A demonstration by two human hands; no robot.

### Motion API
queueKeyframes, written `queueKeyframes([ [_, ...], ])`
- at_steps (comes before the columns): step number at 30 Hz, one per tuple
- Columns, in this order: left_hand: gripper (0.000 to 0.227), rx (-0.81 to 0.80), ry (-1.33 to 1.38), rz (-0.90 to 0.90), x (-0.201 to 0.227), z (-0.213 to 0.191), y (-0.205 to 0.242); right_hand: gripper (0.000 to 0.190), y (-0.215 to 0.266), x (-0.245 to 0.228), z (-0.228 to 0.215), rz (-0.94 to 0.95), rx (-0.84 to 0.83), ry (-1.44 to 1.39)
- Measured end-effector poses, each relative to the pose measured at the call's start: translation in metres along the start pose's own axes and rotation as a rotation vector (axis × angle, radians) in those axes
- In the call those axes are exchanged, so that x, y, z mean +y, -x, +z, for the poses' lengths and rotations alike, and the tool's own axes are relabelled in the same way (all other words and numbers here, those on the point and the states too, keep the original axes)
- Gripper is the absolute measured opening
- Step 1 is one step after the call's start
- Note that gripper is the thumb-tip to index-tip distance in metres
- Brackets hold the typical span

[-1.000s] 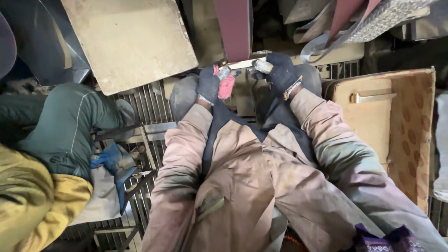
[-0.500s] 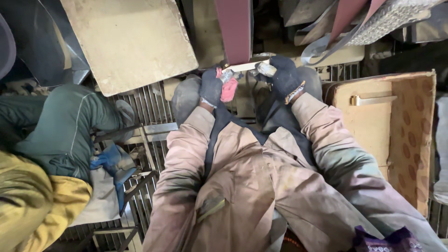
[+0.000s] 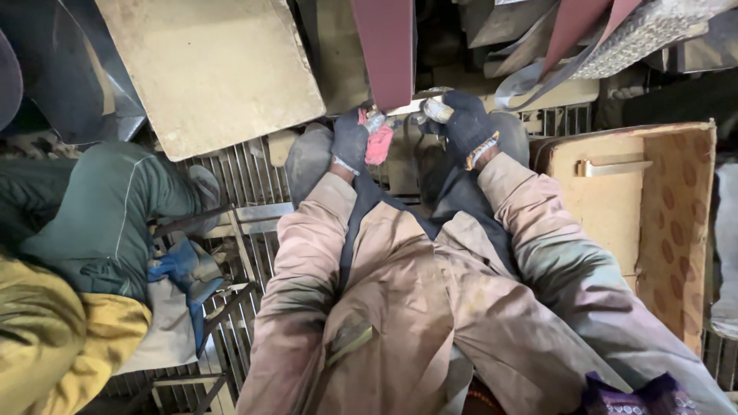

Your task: The person uses a belt sander to grind the blade of a knife, holding it with both gloved hands and repeatedly pressing it against the moving belt. The person places the knife into a wooden box after sanding.

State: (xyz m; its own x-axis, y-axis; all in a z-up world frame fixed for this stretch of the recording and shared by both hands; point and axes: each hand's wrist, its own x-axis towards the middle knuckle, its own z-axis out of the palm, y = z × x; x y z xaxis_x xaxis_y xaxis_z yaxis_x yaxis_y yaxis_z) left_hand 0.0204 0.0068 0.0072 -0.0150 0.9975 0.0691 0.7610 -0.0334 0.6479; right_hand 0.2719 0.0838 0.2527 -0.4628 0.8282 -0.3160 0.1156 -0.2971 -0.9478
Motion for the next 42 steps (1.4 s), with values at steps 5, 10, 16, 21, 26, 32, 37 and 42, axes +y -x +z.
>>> queueKeyframes([
  [5,0.052,-0.029,-0.575,0.137,0.002,-0.001,0.016,0.024,0.017,0.0,-0.006,-0.139,0.044,0.152],
  [10,0.049,-0.02,-0.685,0.174,-0.003,0.003,0.01,0.025,0.007,0.0,-0.005,-0.102,0.112,0.198],
  [16,0.047,-0.003,-0.658,0.176,-0.004,0.003,0.006,0.026,0.003,-0.001,-0.003,-0.071,0.113,0.175],
  [21,0.047,0.04,-0.702,0.2,-0.004,0.011,0.017,0.026,0.021,0.006,-0.008,-0.123,0.121,0.225],
  [26,0.05,-0.013,-1.378,0.39,-0.007,0.008,0.007,0.027,0.011,0.003,-0.008,-0.121,0.141,0.26],
  [32,0.039,-0.062,-0.911,0.305,-0.002,-0.011,0.004,0.028,0.009,-0.009,-0.002,-0.023,0.046,0.116],
  [37,0.032,-0.077,0.484,-0.188,0.067,-0.078,0.069,0.023,0.055,-0.03,-0.019,-0.239,-0.085,0.37],
  [42,0.024,-0.041,1.096,-0.341,0.19,-0.167,0.134,0.028,0.109,-0.05,-0.015,-0.318,-0.191,0.344],
])
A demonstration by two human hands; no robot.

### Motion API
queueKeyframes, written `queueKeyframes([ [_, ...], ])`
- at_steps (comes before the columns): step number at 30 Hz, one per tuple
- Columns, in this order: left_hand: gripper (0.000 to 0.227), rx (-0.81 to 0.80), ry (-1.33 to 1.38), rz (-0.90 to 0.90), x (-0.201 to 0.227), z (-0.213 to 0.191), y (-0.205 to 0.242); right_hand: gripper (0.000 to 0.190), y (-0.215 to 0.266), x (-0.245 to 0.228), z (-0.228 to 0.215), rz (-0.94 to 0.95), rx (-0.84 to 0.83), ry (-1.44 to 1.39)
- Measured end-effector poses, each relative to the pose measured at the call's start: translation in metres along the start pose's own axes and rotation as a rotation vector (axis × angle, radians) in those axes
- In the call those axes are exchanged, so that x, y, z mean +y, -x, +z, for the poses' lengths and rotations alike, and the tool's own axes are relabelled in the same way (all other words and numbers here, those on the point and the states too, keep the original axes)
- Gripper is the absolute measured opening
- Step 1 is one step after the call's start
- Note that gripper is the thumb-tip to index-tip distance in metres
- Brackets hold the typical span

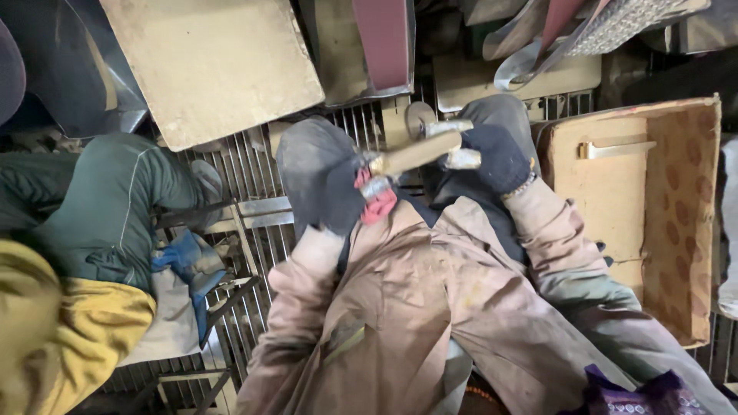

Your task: The person uses a belt sander to grind the blade of a knife, holding it with both gloved hands and repeatedly pressing it against the moving belt. The person places the knife into a wooden box after sanding.

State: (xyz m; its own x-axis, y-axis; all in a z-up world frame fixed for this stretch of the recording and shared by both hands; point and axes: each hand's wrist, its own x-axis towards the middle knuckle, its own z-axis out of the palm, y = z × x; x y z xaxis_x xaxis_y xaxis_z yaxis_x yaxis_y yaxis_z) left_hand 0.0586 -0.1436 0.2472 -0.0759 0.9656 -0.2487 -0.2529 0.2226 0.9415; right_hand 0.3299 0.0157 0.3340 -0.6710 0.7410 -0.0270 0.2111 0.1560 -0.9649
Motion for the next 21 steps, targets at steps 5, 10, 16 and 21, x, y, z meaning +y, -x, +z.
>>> queueKeyframes([
  [5,0.024,-0.015,0.134,-0.166,0.067,0.039,0.033,0.034,0.023,-0.022,-0.001,-0.067,-0.078,-0.144],
  [10,0.032,-0.057,0.151,-0.222,0.08,0.04,0.037,0.036,0.024,-0.035,-0.001,-0.052,-0.056,-0.013],
  [16,0.024,0.021,-0.082,0.149,0.015,0.004,-0.001,0.038,0.001,-0.041,-0.002,-0.019,-0.038,-0.012],
  [21,0.029,0.048,-0.319,0.069,-0.064,-0.047,-0.073,0.03,-0.04,-0.011,-0.008,-0.013,0.014,0.572],
])
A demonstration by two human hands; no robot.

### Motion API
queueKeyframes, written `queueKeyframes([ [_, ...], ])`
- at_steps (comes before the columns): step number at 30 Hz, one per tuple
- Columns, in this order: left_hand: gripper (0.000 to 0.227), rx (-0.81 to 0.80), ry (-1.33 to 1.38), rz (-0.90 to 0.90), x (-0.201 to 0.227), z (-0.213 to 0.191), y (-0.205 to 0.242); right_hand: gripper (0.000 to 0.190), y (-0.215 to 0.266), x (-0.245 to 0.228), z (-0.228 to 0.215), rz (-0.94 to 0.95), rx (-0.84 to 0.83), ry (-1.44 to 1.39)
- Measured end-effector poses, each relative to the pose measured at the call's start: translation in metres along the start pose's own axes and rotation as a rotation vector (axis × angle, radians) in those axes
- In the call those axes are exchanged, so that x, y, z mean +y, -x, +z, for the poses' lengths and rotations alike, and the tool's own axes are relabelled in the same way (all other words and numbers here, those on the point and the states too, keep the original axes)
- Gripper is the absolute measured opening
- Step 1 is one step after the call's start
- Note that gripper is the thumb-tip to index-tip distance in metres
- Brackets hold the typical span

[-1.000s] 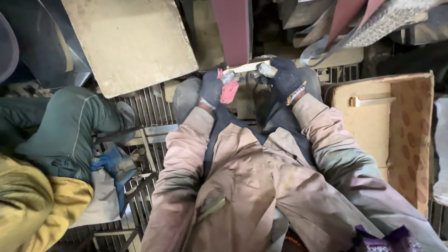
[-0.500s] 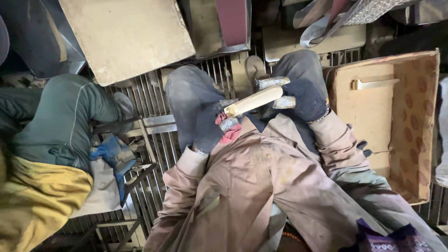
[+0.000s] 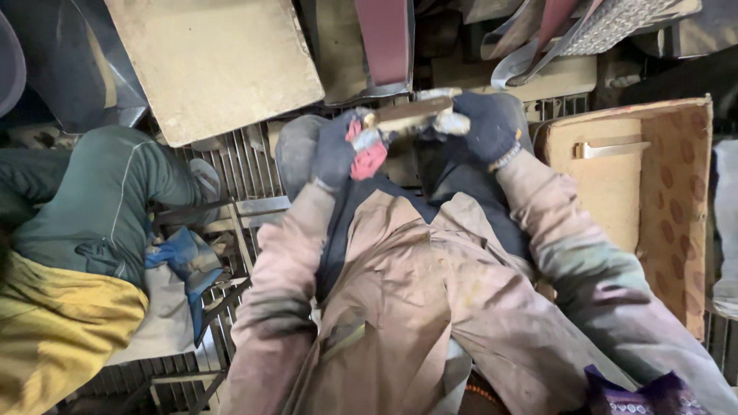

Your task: The person uses a belt sander to grind the blade of a knife, holding it with both gloved hands and repeatedly pressing it against the moving belt. The person places the knife into a wooden box after sanding.

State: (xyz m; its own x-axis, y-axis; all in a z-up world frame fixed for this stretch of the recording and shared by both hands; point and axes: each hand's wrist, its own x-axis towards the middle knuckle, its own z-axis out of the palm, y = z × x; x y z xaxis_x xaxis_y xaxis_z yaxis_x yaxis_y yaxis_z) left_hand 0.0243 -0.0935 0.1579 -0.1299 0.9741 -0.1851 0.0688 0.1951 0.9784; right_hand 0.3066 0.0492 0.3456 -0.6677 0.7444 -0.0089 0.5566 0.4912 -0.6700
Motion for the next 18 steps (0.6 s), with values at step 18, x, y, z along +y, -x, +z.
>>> queueKeyframes([
  [18,0.051,-0.072,-1.056,0.316,-0.113,0.002,-0.118,0.028,-0.045,0.052,0.058,0.342,0.046,-0.957],
])
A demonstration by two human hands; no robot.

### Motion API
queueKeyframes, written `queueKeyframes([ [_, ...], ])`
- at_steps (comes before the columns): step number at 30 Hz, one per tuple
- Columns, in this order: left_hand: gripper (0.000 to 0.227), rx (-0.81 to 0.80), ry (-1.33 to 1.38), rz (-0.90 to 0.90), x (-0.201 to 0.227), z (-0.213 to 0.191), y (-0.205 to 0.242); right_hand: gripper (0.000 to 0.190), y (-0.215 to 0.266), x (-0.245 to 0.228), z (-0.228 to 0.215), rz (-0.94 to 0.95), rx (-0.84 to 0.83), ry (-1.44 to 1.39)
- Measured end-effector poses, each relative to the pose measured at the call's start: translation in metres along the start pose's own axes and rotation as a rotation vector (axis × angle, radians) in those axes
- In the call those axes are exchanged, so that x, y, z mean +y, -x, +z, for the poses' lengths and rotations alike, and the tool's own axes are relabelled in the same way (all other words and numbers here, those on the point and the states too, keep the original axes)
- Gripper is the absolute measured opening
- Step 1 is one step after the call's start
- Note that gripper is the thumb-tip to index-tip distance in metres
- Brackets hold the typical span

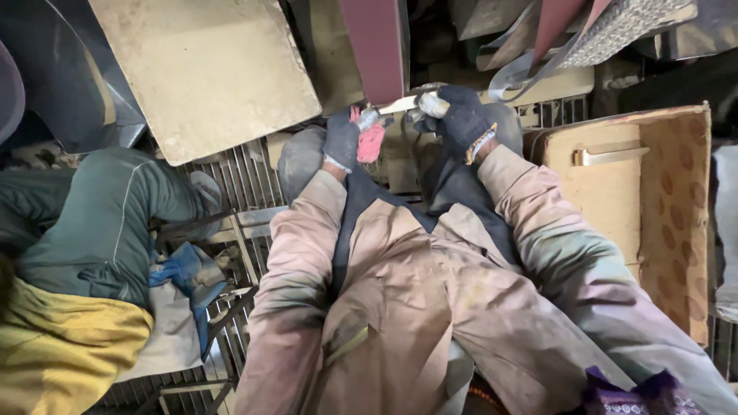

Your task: The person uses a belt sander to grind the blade of a knife, holding it with both gloved hands and repeatedly pressing it against the moving belt. The person places the knife into a wooden box after sanding.

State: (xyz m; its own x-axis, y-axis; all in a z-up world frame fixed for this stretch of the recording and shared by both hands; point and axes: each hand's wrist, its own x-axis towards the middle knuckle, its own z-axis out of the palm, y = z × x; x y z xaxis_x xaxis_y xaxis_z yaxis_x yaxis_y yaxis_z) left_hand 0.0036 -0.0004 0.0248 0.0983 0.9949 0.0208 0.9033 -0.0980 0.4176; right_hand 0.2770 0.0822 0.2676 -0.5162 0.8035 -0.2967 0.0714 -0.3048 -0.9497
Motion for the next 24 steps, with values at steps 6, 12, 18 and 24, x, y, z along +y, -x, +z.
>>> queueKeyframes([
  [6,0.054,0.026,-0.326,0.061,0.002,0.014,0.027,0.028,0.013,0.012,0.001,-0.019,-0.004,0.002],
  [12,0.053,-0.001,-0.524,-0.005,-0.001,0.011,-0.004,0.027,-0.01,0.007,0.005,0.034,0.021,-0.046],
  [18,0.052,-0.057,-0.642,0.133,0.002,0.001,0.005,0.026,-0.001,0.009,0.007,-0.008,0.003,-0.046],
  [24,0.056,0.06,1.261,-0.176,-0.003,0.02,0.018,0.027,-0.001,0.02,0.006,-0.024,-0.003,-0.092],
])
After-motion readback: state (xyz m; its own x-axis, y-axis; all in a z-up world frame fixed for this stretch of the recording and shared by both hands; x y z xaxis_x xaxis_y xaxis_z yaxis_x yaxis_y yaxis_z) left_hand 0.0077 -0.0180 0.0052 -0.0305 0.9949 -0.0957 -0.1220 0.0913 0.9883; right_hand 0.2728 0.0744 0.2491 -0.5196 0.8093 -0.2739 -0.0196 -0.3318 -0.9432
